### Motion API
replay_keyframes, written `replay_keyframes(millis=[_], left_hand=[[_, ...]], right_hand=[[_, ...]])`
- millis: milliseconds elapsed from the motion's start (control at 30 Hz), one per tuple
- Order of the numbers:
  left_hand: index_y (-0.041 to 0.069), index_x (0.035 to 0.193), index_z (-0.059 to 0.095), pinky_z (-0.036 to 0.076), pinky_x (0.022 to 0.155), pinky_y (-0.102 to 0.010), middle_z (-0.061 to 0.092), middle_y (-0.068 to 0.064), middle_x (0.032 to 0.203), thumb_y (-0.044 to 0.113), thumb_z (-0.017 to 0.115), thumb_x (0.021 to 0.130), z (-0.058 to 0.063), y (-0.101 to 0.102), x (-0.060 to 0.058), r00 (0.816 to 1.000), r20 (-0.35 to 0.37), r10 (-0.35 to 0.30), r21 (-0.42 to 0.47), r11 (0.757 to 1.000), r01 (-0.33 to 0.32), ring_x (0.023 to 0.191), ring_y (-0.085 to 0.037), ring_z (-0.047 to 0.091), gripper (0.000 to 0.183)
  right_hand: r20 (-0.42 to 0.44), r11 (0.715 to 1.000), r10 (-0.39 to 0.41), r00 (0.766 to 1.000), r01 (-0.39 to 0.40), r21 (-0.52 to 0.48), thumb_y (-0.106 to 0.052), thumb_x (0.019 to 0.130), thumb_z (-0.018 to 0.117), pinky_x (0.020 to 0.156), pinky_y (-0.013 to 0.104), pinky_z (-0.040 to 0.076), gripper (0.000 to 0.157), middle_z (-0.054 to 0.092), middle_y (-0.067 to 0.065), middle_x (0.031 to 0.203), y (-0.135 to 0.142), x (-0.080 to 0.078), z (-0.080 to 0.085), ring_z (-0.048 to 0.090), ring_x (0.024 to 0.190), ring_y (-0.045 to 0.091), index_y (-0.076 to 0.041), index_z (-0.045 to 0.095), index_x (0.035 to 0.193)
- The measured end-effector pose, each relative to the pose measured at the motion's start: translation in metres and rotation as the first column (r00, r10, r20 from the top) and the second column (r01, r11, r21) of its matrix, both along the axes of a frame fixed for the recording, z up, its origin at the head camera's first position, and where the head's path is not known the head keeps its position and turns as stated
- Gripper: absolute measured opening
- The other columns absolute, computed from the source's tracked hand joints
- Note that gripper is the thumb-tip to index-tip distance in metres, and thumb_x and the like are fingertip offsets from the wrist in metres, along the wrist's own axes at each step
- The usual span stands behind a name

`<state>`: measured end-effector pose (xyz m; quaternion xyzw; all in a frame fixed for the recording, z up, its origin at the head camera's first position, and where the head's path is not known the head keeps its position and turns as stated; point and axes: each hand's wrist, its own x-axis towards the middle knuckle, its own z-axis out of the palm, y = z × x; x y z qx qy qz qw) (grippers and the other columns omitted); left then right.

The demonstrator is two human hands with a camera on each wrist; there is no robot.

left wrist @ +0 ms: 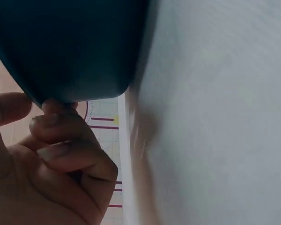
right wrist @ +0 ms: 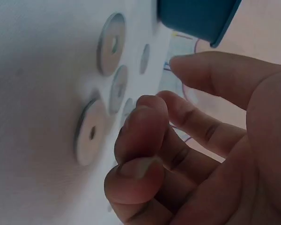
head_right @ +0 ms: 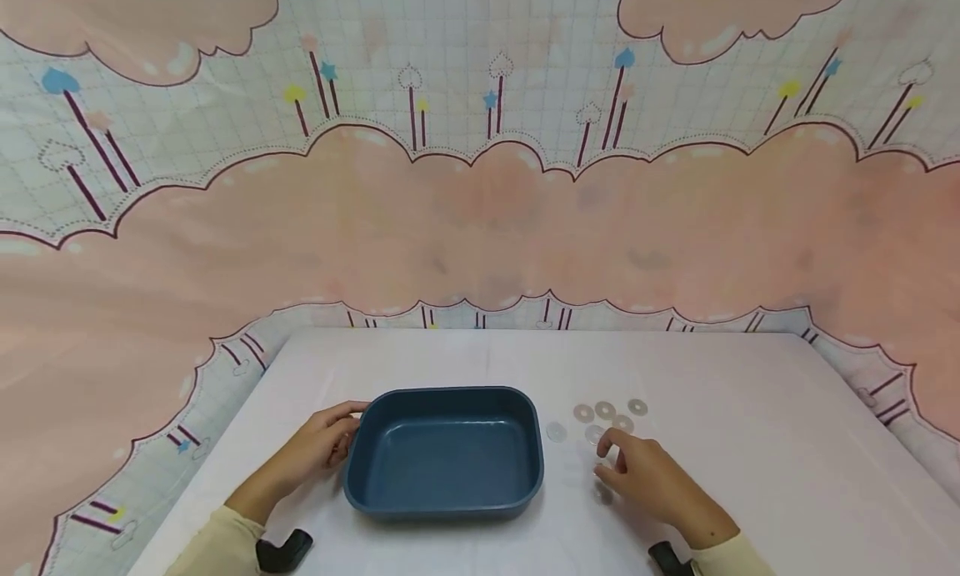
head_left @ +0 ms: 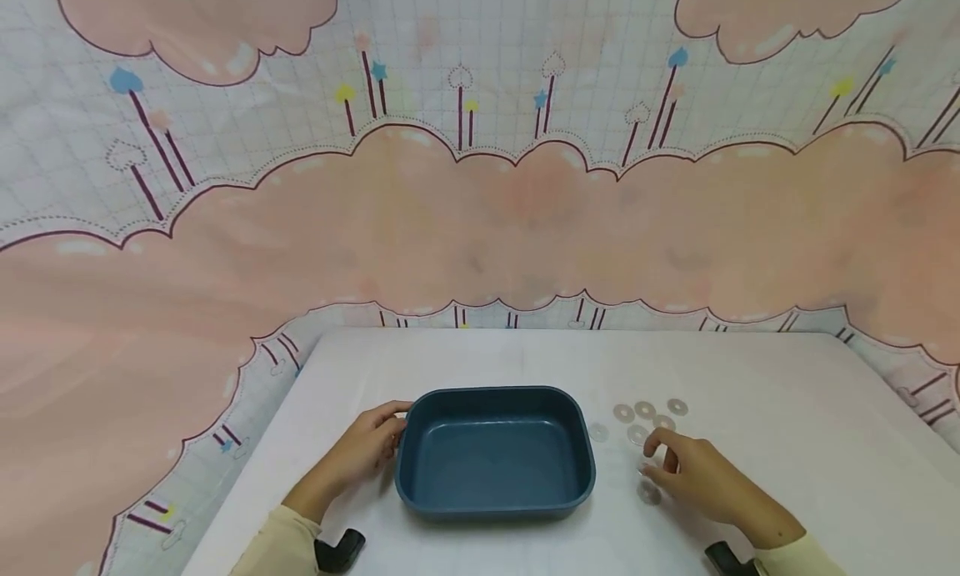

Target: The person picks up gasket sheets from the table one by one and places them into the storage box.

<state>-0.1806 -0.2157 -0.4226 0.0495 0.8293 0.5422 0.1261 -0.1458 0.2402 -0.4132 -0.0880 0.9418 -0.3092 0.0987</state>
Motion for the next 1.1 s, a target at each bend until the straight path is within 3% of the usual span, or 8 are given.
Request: replay_keyframes(millis=[267, 433, 667, 1100], left_hand=[[0.005, 0.143, 0.050, 0.042, 0.055, -0.026, 0.051, 0.000, 0.078, 0.023, 0.047, 0.104, -0.014, -0.006, 0.000, 0.996, 0.060, -0.072, 0.139, 0.988, 0.063, 0.062, -0.014, 0.047, 0.043], [0.007, 0.148, 0.045, 0.041, 0.053, -0.025, 0.051, 0.000, 0.076, 0.030, 0.048, 0.105, -0.020, -0.011, 0.001, 0.989, 0.082, -0.120, 0.184, 0.977, 0.103, 0.061, -0.014, 0.047, 0.049], [0.007, 0.148, 0.044, 0.039, 0.049, -0.021, 0.049, 0.001, 0.072, 0.035, 0.048, 0.106, -0.025, -0.015, -0.004, 0.988, 0.033, -0.152, 0.210, 0.967, 0.142, 0.059, -0.011, 0.047, 0.051], [0.008, 0.149, 0.042, 0.042, 0.054, -0.024, 0.049, 0.000, 0.077, 0.035, 0.051, 0.104, -0.029, -0.014, -0.009, 0.992, 0.024, -0.127, 0.175, 0.977, 0.121, 0.062, -0.012, 0.049, 0.053]], right_hand=[[0.121, 0.997, -0.067, 0.990, 0.062, 0.049, -0.017, 0.091, 0.071, 0.051, 0.025, 0.038, 0.028, 0.051, 0.005, 0.071, 0.002, 0.000, -0.014, 0.049, 0.062, 0.017, -0.016, 0.060, 0.117], [0.109, 0.995, -0.086, 0.990, 0.079, 0.067, -0.011, 0.089, 0.072, 0.052, 0.025, 0.038, 0.029, 0.050, 0.005, 0.070, 0.000, -0.001, -0.019, 0.049, 0.062, 0.017, -0.016, 0.061, 0.116], [0.084, 0.994, -0.087, 0.993, 0.081, 0.073, -0.008, 0.088, 0.072, 0.052, 0.025, 0.040, 0.028, 0.051, 0.005, 0.069, -0.001, -0.005, -0.016, 0.050, 0.062, 0.017, -0.014, 0.059, 0.112], [-0.004, 0.998, 0.020, 1.000, -0.020, 0.056, -0.008, 0.090, 0.070, 0.050, 0.023, 0.037, 0.025, 0.047, 0.002, 0.068, 0.004, -0.008, -0.019, 0.045, 0.059, 0.012, -0.009, 0.059, 0.113]])
